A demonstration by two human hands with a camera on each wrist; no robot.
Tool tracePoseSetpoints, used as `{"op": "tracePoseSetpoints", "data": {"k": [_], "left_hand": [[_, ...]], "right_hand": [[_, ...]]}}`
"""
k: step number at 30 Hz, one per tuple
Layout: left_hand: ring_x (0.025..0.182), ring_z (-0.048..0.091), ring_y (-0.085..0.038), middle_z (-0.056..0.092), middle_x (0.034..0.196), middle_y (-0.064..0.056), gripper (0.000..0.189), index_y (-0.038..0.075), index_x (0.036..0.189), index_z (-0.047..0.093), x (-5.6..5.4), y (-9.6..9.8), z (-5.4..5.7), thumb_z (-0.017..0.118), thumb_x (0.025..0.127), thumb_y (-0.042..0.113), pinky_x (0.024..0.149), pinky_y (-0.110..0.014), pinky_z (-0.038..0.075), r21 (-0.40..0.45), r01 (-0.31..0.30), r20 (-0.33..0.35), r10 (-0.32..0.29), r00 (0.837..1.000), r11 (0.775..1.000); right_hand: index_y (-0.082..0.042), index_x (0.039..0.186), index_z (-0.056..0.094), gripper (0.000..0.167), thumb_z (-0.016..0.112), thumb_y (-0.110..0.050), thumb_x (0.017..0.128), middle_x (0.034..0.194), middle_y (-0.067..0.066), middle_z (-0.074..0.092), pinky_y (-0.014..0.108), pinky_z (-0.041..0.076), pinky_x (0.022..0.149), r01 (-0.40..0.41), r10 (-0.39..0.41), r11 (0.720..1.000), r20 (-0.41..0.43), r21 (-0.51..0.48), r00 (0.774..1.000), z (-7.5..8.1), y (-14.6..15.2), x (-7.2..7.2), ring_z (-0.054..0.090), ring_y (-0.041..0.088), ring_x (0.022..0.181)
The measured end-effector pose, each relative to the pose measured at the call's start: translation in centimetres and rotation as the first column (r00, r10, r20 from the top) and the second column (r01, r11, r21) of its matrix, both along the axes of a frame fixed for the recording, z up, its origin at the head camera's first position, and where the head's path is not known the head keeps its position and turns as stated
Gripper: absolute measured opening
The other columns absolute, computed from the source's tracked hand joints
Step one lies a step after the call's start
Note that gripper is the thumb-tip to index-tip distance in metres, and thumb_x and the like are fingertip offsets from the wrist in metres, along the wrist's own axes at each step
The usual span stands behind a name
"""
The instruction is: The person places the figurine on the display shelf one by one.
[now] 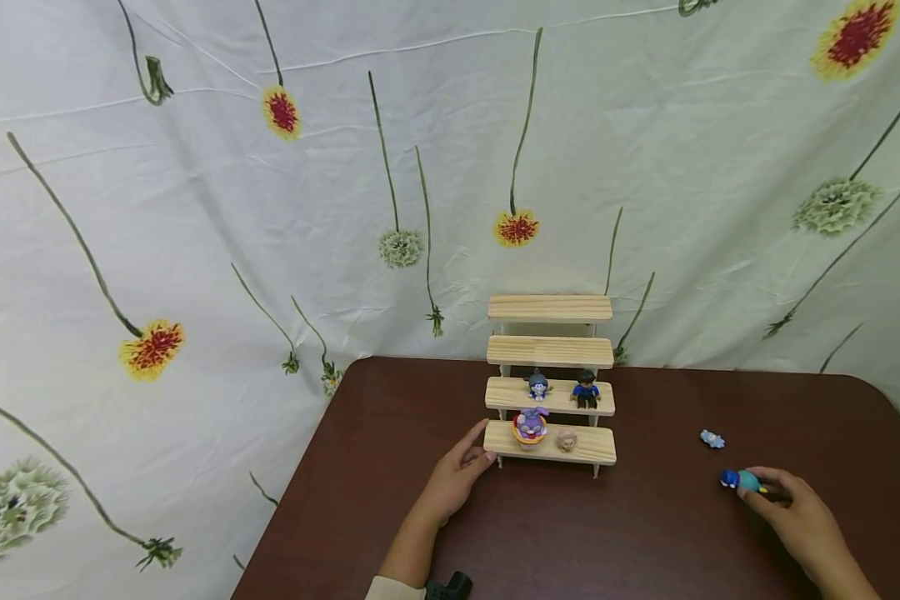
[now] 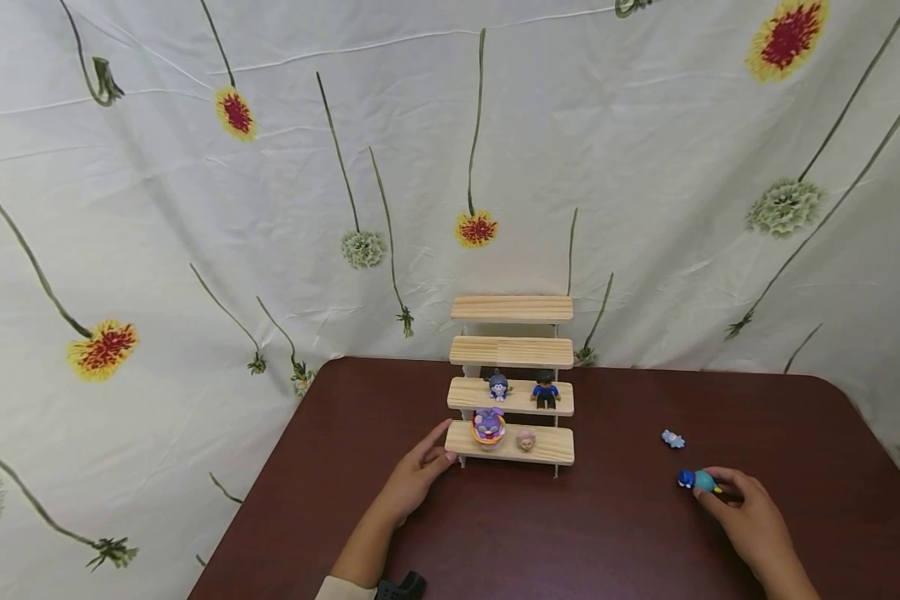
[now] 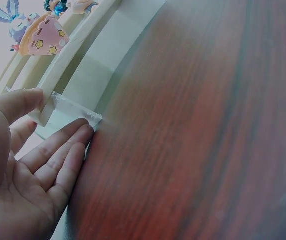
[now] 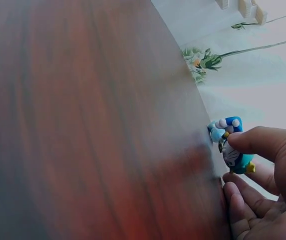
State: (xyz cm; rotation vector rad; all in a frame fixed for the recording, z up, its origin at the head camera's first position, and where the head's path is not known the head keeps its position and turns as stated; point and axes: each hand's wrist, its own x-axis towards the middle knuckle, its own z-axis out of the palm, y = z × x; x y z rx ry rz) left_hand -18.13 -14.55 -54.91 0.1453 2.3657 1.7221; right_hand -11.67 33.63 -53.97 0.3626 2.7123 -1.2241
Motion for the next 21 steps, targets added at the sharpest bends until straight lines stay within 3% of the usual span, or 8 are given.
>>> {"op": "tracePoseSetpoints", "data": {"k": [5, 11, 21], "left_hand": [[0.112, 0.065, -0.016, 0.072, 0.117, -0.005, 0.060, 0.039, 0.155, 0.040, 0.03, 0.00, 0.02, 0.063, 0.099, 0.043, 0.095, -0.038, 0.049, 0.004, 0.002, -0.001, -0.002, 1.000, 1.000], [0.112, 0.065, -0.017, 0.072, 0.118, -0.005, 0.062, 0.035, 0.156, 0.039, 0.02, 0.03, 0.11, 0.063, 0.099, 0.044, 0.096, -0.039, 0.049, 0.004, 0.007, -0.004, -0.007, 1.000, 1.000], [0.111, 0.065, -0.017, 0.072, 0.117, -0.004, 0.061, 0.038, 0.155, 0.040, 0.02, 0.03, 0.14, 0.063, 0.099, 0.043, 0.095, -0.037, 0.048, -0.003, 0.007, -0.002, -0.007, 1.000, 1.000]], "right_hand": [[0.004, 0.145, 0.042, 0.079, 0.057, -0.057, 0.098, 0.144, 0.037, 0.046, 0.032, 0.050, 0.073, 0.050, -0.050, 0.998, 0.027, -0.025, 0.998, 0.23, -0.10, 0.05, 0.054, 0.048, 0.119], [0.001, 0.144, 0.045, 0.077, 0.056, -0.059, 0.097, 0.145, 0.036, 0.046, 0.028, 0.047, 0.068, 0.128, -0.128, 0.992, 0.003, -0.019, 0.992, 0.38, -0.30, 0.24, 0.055, 0.051, 0.120], [-0.002, 0.142, 0.047, 0.075, 0.057, -0.060, 0.096, 0.143, 0.033, 0.049, 0.028, 0.046, 0.066, 0.151, -0.151, 0.988, -0.035, -0.012, 0.988, 0.54, -0.46, 0.52, 0.055, 0.049, 0.119]]}}
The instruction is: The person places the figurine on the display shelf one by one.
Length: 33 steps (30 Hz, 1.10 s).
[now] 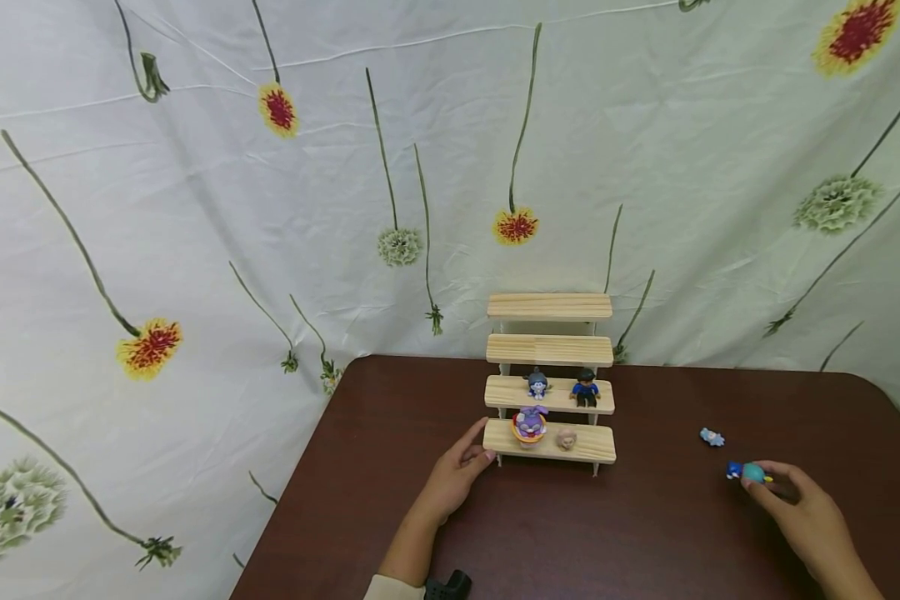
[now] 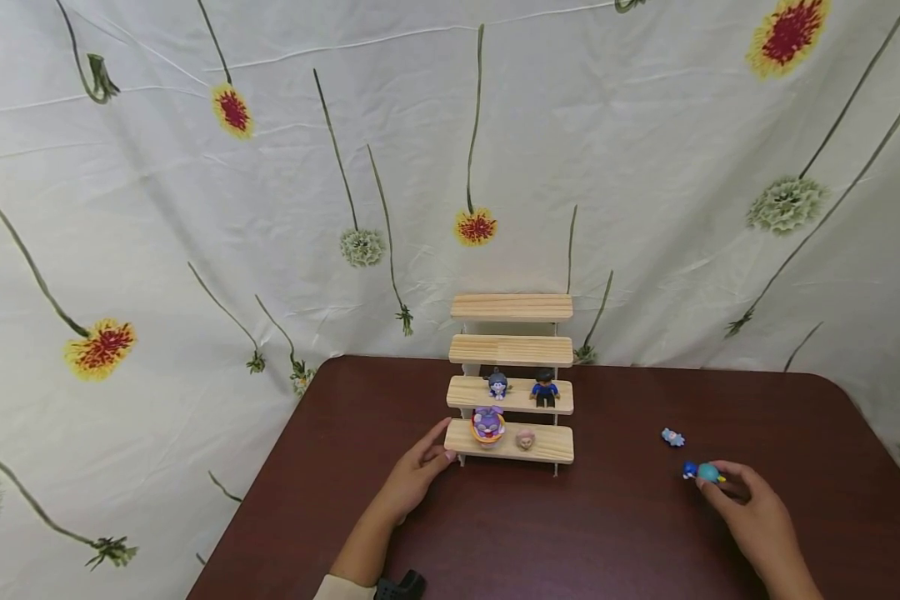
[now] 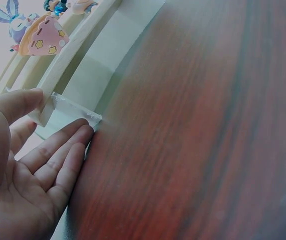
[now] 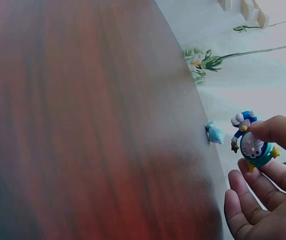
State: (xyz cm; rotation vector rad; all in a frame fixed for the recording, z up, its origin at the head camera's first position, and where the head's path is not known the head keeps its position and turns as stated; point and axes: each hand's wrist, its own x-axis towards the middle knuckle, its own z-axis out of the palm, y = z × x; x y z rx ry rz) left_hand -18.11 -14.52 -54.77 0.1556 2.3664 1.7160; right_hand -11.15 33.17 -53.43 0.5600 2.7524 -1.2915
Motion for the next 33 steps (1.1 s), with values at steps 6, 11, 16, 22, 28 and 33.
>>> {"op": "tracePoseSetpoints", "data": {"k": [6, 11, 16, 22, 28, 33], "left_hand": [[0.111, 0.065, -0.016, 0.072, 0.117, -0.005, 0.062, 0.036, 0.155, 0.040, 0.0, 0.0, 0.0, 0.063, 0.099, 0.043, 0.095, -0.037, 0.049, 0.006, -0.001, -0.002, 0.001, 1.000, 1.000], [0.112, 0.065, -0.016, 0.072, 0.118, -0.005, 0.062, 0.037, 0.155, 0.040, 0.0, 0.0, 0.0, 0.064, 0.099, 0.043, 0.096, -0.039, 0.049, -0.004, -0.003, -0.003, 0.003, 1.000, 1.000], [0.113, 0.066, -0.017, 0.073, 0.119, -0.005, 0.061, 0.039, 0.154, 0.041, 0.1, 0.1, 0.1, 0.064, 0.098, 0.043, 0.100, -0.044, 0.048, -0.018, -0.008, -0.010, 0.007, 1.000, 1.000], [0.113, 0.066, -0.017, 0.073, 0.119, -0.004, 0.060, 0.040, 0.154, 0.041, 0.1, 0.1, 0.2, 0.064, 0.098, 0.043, 0.101, -0.045, 0.047, -0.013, -0.011, -0.008, 0.011, 1.000, 1.000], [0.111, 0.066, -0.016, 0.073, 0.118, -0.004, 0.061, 0.039, 0.155, 0.040, 0.1, 0.1, 0.2, 0.064, 0.099, 0.043, 0.099, -0.042, 0.048, -0.010, -0.011, -0.005, 0.011, 1.000, 1.000], [0.111, 0.066, -0.016, 0.073, 0.117, -0.004, 0.061, 0.039, 0.155, 0.040, 0.1, 0.1, 0.2, 0.064, 0.099, 0.044, 0.098, -0.040, 0.048, -0.014, -0.013, -0.002, 0.013, 1.000, 1.000]], "right_hand": [[-0.004, 0.140, 0.051, 0.073, 0.059, -0.061, 0.095, 0.141, 0.026, 0.052, 0.027, 0.046, 0.067, 0.015, -0.014, 1.000, -0.030, 0.011, 0.999, 0.1, -0.2, 0.1, 0.059, 0.011, 0.099], [-0.004, 0.137, 0.056, 0.069, 0.063, -0.058, 0.094, 0.126, 0.011, 0.059, 0.021, 0.044, 0.065, 0.009, -0.007, 0.999, -0.091, 0.032, 0.996, 0.3, -0.5, 0.3, 0.037, -0.023, 0.081], [-0.005, 0.136, 0.059, 0.065, 0.063, -0.055, 0.095, 0.128, 0.012, 0.056, 0.021, 0.041, 0.067, 0.013, -0.005, 0.998, -0.130, 0.062, 0.992, 0.6, -0.8, 0.3, 0.031, -0.025, 0.084], [-0.003, 0.133, 0.062, 0.059, 0.067, -0.047, 0.096, 0.125, 0.015, 0.054, 0.011, 0.041, 0.064, 0.020, -0.008, 0.998, -0.205, 0.058, 0.979, 0.5, -1.1, 0.4, 0.031, -0.028, 0.085], [0.002, 0.133, 0.060, 0.056, 0.069, -0.039, 0.096, 0.113, -0.011, 0.048, 0.003, 0.045, 0.068, -0.006, -0.002, 0.999, -0.276, -0.031, 0.961, 0.3, -1.4, 0.4, 0.043, -0.029, 0.085], [-0.001, 0.134, 0.059, 0.059, 0.069, -0.044, 0.095, 0.104, -0.033, 0.044, 0.006, 0.047, 0.067, -0.011, 0.001, 0.999, -0.249, -0.038, 0.968, 0.5, -1.5, 0.3, 0.044, -0.029, 0.085]]}}
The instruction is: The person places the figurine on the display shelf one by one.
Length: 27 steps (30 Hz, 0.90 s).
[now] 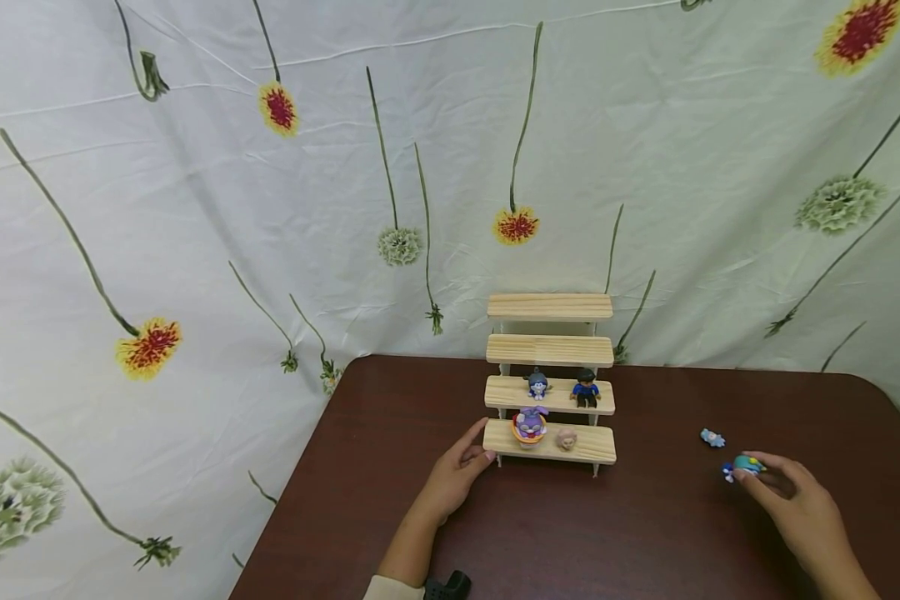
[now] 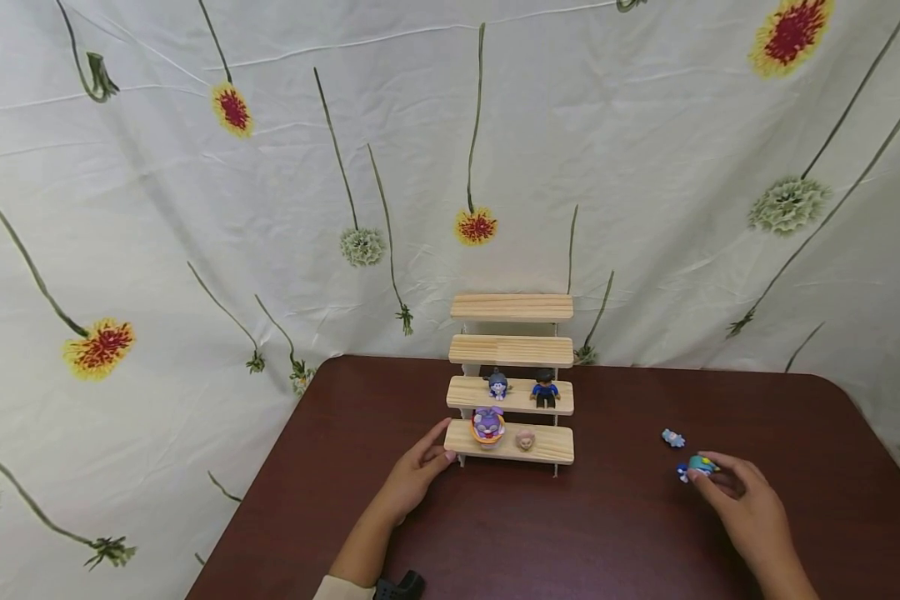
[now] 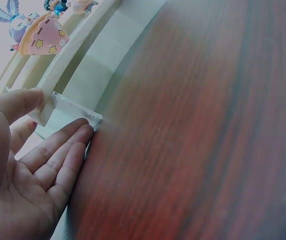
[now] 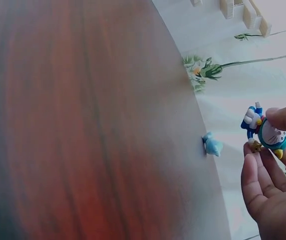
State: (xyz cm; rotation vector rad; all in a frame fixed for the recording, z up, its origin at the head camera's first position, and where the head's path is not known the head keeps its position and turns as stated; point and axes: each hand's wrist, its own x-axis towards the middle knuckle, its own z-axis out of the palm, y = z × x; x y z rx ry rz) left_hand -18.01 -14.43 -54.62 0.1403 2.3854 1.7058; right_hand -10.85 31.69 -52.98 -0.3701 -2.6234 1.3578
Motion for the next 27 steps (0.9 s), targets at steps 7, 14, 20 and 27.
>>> {"op": "tracePoseSetpoints", "data": {"k": [7, 14, 20, 27], "left_hand": [[0.111, 0.066, -0.016, 0.073, 0.117, -0.004, 0.062, 0.038, 0.155, 0.040, 0.0, 0.0, 0.0, 0.064, 0.099, 0.044, 0.097, -0.040, 0.048, 0.008, 0.001, 0.000, -0.001, 1.000, 1.000], [0.112, 0.066, -0.016, 0.072, 0.119, -0.005, 0.060, 0.041, 0.154, 0.040, 0.1, -0.1, -0.1, 0.063, 0.099, 0.044, 0.099, -0.043, 0.048, 0.003, 0.006, 0.003, -0.006, 1.000, 1.000], [0.112, 0.066, -0.017, 0.072, 0.120, -0.005, 0.061, 0.039, 0.155, 0.040, 0.1, 0.0, -0.1, 0.063, 0.099, 0.044, 0.099, -0.044, 0.048, 0.007, 0.004, 0.003, -0.004, 1.000, 1.000], [0.111, 0.066, -0.016, 0.073, 0.118, -0.005, 0.062, 0.037, 0.155, 0.040, 0.1, 0.0, 0.0, 0.064, 0.099, 0.043, 0.098, -0.041, 0.048, 0.011, 0.003, 0.001, -0.003, 1.000, 1.000]], "right_hand": [[-0.005, 0.135, 0.060, 0.059, 0.069, -0.047, 0.094, 0.091, -0.047, 0.045, 0.011, 0.046, 0.064, -0.005, 0.005, 1.000, 0.026, 0.027, 1.000, 0.8, -0.2, -0.3, 0.045, -0.029, 0.082], [-0.006, 0.135, 0.060, 0.060, 0.070, -0.048, 0.094, 0.091, -0.041, 0.048, 0.013, 0.046, 0.062, 0.011, -0.013, 0.999, 0.049, 0.032, 0.999, 1.2, -0.6, -0.6, 0.045, -0.028, 0.079], [-0.001, 0.134, 0.058, 0.058, 0.070, -0.043, 0.095, 0.088, -0.039, 0.054, 0.015, 0.050, 0.063, -0.001, 0.002, 1.000, 0.034, -0.026, 0.999, 1.4, -1.1, -0.8, 0.052, -0.024, 0.079], [0.003, 0.131, 0.059, 0.051, 0.071, -0.033, 0.096, 0.097, -0.037, 0.051, 0.013, 0.053, 0.066, -0.045, 0.040, 0.996, -0.072, -0.079, 0.997, 1.5, -1.8, -0.9, 0.058, -0.021, 0.083]]}}
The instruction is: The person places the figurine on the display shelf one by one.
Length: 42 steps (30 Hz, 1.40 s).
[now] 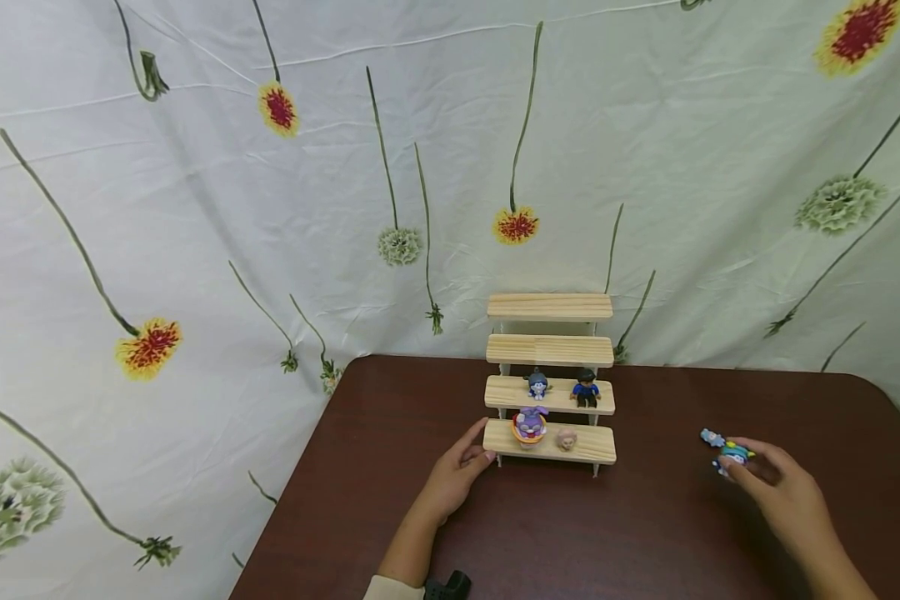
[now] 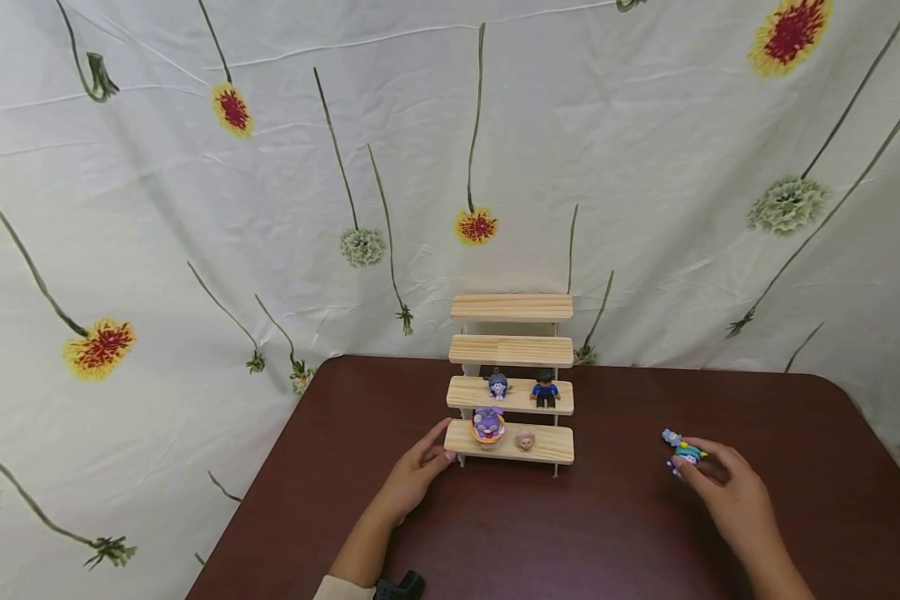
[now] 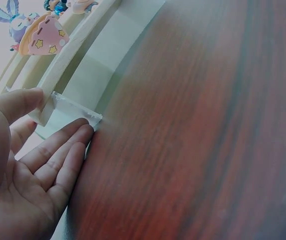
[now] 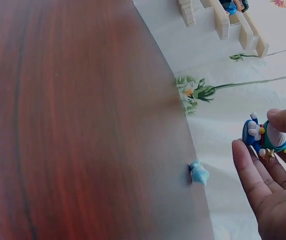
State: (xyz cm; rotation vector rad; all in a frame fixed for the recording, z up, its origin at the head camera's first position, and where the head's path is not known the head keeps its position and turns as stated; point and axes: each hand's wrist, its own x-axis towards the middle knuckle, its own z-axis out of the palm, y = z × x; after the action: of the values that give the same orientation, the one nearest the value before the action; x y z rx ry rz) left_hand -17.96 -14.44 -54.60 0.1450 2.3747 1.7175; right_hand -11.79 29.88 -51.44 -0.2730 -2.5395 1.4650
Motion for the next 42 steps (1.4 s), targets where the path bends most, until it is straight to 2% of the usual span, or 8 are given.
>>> {"op": "tracePoseSetpoints", "data": {"k": [4, 8, 15, 23, 28, 30, 36, 42], "left_hand": [[0.111, 0.066, -0.016, 0.073, 0.118, -0.005, 0.061, 0.037, 0.156, 0.039, 0.0, 0.0, 0.0, 0.063, 0.099, 0.042, 0.098, -0.041, 0.048, 0.002, 0.001, -0.001, -0.001, 1.000, 1.000], [0.111, 0.066, -0.016, 0.073, 0.119, -0.005, 0.061, 0.037, 0.156, 0.039, 0.0, 0.0, 0.0, 0.063, 0.100, 0.042, 0.098, -0.040, 0.049, -0.003, 0.003, -0.003, -0.003, 1.000, 1.000], [0.112, 0.066, -0.017, 0.073, 0.119, -0.008, 0.060, 0.037, 0.155, 0.040, -0.1, 0.0, -0.2, 0.063, 0.099, 0.041, 0.099, -0.040, 0.048, -0.011, 0.001, -0.007, -0.001, 1.000, 1.000], [0.113, 0.065, -0.016, 0.072, 0.119, -0.005, 0.061, 0.036, 0.156, 0.039, -0.1, 0.0, -0.1, 0.063, 0.100, 0.041, 0.100, -0.039, 0.048, 0.002, 0.002, -0.003, -0.002, 1.000, 1.000], [0.113, 0.066, -0.016, 0.073, 0.119, -0.005, 0.061, 0.037, 0.156, 0.039, 0.0, 0.0, -0.1, 0.063, 0.100, 0.042, 0.099, -0.039, 0.048, -0.002, 0.003, -0.006, -0.003, 1.000, 1.000], [0.113, 0.066, -0.016, 0.073, 0.119, -0.006, 0.061, 0.036, 0.156, 0.040, 0.0, 0.0, -0.1, 0.063, 0.100, 0.042, 0.098, -0.038, 0.048, -0.006, 0.005, -0.010, -0.005, 1.000, 1.000], [0.111, 0.066, -0.016, 0.073, 0.117, -0.005, 0.061, 0.037, 0.155, 0.040, -0.1, -0.1, -0.2, 0.063, 0.099, 0.042, 0.097, -0.038, 0.048, -0.008, 0.007, -0.007, -0.007, 1.000, 1.000], [0.111, 0.065, -0.015, 0.073, 0.116, -0.003, 0.059, 0.040, 0.154, 0.040, 0.0, -0.1, 0.0, 0.063, 0.099, 0.042, 0.096, -0.038, 0.047, -0.002, 0.006, -0.002, -0.006, 1.000, 1.000]], "right_hand": [[0.004, 0.131, 0.059, 0.050, 0.070, -0.030, 0.097, 0.102, -0.030, 0.049, 0.013, 0.053, 0.067, -0.023, 0.023, 1.000, -0.026, 0.008, 0.999, 0.2, -0.3, -0.1, 0.057, -0.020, 0.084], [0.002, 0.135, 0.059, 0.053, 0.070, -0.033, 0.097, 0.105, -0.028, 0.048, 0.012, 0.053, 0.068, -0.037, 0.037, 0.999, -0.010, 0.022, 0.999, 0.6, -0.6, -0.1, 0.056, -0.020, 0.085], [-0.006, 0.137, 0.057, 0.049, 0.069, -0.031, 0.097, 0.104, -0.033, 0.056, 0.015, 0.055, 0.071, -0.072, 0.071, 0.997, -0.028, -0.028, 0.997, 1.3, -1.1, -0.4, 0.062, -0.016, 0.089], [-0.005, 0.135, 0.059, 0.044, 0.070, -0.025, 0.097, 0.103, -0.039, 0.056, 0.014, 0.054, 0.070, -0.083, 0.083, 0.997, -0.076, -0.001, 0.994, 1.8, -1.6, -0.9, 0.062, -0.017, 0.086], [-0.002, 0.132, 0.062, 0.042, 0.072, -0.018, 0.095, 0.106, -0.032, 0.054, 0.013, 0.054, 0.070, -0.100, 0.104, 0.994, -0.149, 0.035, 0.983, 1.9, -1.8, -1.2, 0.064, -0.013, 0.084], [-0.004, 0.133, 0.063, 0.042, 0.073, -0.019, 0.095, 0.106, -0.028, 0.052, 0.010, 0.052, 0.070, -0.099, 0.108, 0.993, -0.158, 0.065, 0.981, 2.0, -1.8, -1.3, 0.062, -0.015, 0.084], [-0.007, 0.135, 0.064, 0.042, 0.072, -0.015, 0.095, 0.107, -0.031, 0.051, 0.001, 0.045, 0.076, -0.104, 0.128, 0.987, -0.197, 0.126, 0.972, 2.3, -2.0, -1.5, 0.054, -0.021, 0.090], [-0.013, 0.142, 0.060, 0.046, 0.068, -0.014, 0.098, 0.112, -0.037, 0.050, 0.002, 0.044, 0.075, -0.119, 0.146, 0.984, -0.215, 0.136, 0.966, 2.7, -2.6, -1.6, 0.052, -0.022, 0.093]]}}
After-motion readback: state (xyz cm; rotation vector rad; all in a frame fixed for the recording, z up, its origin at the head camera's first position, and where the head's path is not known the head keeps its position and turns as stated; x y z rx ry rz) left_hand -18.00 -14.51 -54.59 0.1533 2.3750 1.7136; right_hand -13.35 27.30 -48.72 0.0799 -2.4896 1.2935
